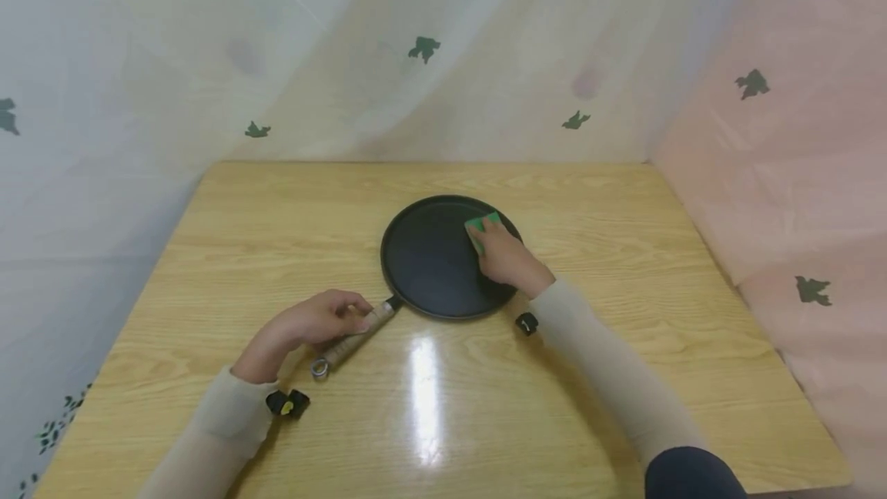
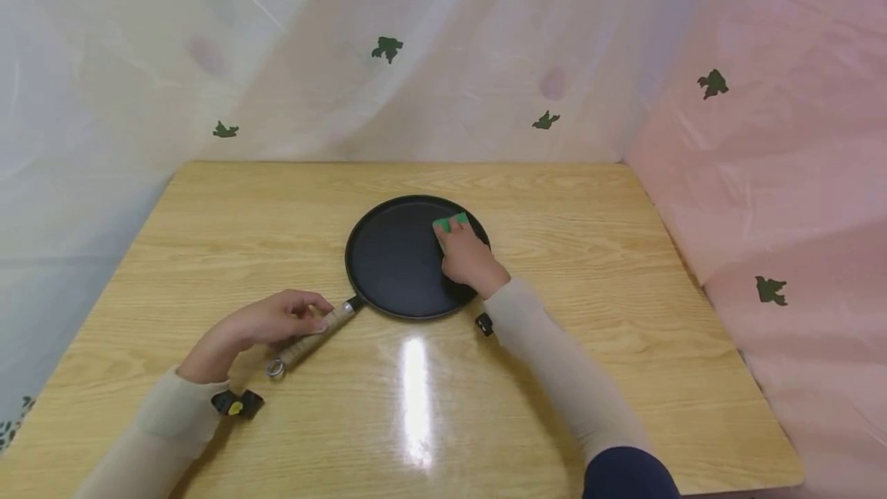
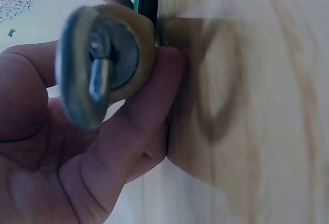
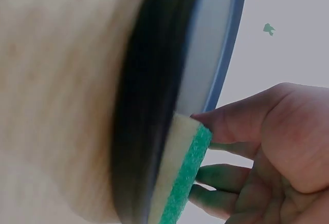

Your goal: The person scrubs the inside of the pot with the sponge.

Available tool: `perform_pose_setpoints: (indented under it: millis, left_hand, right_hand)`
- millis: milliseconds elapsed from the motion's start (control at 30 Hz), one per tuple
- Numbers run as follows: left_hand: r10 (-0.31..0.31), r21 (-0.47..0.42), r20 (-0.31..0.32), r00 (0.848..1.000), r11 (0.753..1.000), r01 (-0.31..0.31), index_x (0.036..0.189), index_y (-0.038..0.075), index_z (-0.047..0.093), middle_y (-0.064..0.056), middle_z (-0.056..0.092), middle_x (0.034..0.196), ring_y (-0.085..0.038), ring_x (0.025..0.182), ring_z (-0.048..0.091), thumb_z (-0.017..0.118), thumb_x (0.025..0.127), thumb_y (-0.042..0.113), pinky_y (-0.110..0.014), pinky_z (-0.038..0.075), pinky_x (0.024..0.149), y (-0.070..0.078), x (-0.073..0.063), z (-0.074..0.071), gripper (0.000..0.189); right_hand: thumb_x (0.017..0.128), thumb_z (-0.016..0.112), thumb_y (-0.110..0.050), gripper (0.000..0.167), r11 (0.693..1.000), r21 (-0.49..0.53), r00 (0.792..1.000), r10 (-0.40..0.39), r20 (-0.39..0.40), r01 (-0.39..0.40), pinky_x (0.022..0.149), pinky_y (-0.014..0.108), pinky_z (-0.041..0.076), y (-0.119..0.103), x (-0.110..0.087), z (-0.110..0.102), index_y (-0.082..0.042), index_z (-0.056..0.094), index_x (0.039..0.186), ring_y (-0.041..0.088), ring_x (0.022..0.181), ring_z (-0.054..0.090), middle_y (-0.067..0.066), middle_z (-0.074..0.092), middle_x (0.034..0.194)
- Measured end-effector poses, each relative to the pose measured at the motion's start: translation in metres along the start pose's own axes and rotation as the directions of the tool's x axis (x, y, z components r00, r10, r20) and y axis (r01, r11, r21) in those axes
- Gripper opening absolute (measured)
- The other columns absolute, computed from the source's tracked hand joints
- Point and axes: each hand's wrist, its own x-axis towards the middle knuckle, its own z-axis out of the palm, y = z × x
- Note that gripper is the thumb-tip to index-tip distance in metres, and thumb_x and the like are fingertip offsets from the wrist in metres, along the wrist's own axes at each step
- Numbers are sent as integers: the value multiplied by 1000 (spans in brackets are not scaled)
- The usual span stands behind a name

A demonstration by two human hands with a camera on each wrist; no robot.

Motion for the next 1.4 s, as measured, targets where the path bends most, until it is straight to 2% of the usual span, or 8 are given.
perform_pose_setpoints:
  millis: [133,233,333,367,433,500,1033,1400]
  left_hand:
    - [-5,8,-2,1000,1000,5,129,-5,66,-12,67,104,-24,91,59,68,103,15,-36,48,79,0,0,1,33]
    - [-7,10,0,1000,1000,7,130,-5,66,-13,67,105,-24,92,59,68,103,15,-36,48,80,0,0,1,33]
    - [-5,8,4,1000,1000,5,130,-5,65,-13,66,105,-24,92,58,67,103,15,-36,48,80,0,1,1,34]
    - [-3,7,6,1000,1000,3,130,-5,65,-12,66,104,-24,91,57,67,103,15,-36,48,79,0,1,1,34]
    - [-1,-2,8,1000,1000,1,130,-5,65,-12,65,104,-23,90,57,67,103,14,-36,47,78,0,2,1,33]
    - [2,-14,10,1000,1000,-2,129,-6,65,-12,65,103,-23,89,55,67,103,13,-36,47,77,0,2,0,32]
    - [-21,1,-14,1000,1000,21,131,-3,67,-14,66,109,-26,95,58,69,103,18,-38,47,80,3,0,1,35]
    - [-5,-17,-7,1000,1000,5,130,-6,66,-13,66,104,-24,89,58,68,103,15,-36,49,77,2,-1,0,35]
  right_hand:
    - [103,47,2,62,1000,22,1000,-7,-21,7,121,59,27,-3,-12,5,-3,33,163,51,155,17,34,18,167]
    - [103,48,4,61,999,31,998,-32,-50,34,98,46,56,-8,-23,11,-1,36,162,52,153,21,36,21,165]
    - [104,49,3,59,999,27,998,-32,-52,33,87,50,60,-17,-34,18,-1,36,162,50,154,24,34,22,166]
    - [105,49,3,59,999,24,998,-31,-51,32,87,53,60,-20,-37,21,-1,36,162,49,154,24,33,22,166]
    - [106,48,2,59,1000,8,999,-14,-37,15,100,71,46,-27,-42,26,-3,35,163,47,155,22,31,21,168]
    - [106,47,2,60,1000,-9,1000,-1,-26,1,103,78,36,-33,-44,31,-6,34,164,46,157,20,29,21,169]
    - [99,55,10,70,996,-13,995,-85,55,86,107,74,36,-79,-47,45,-8,36,164,43,157,20,24,20,170]
    - [105,44,7,61,985,63,984,-165,72,161,111,71,33,-104,-32,49,-10,37,164,42,158,18,21,20,171]
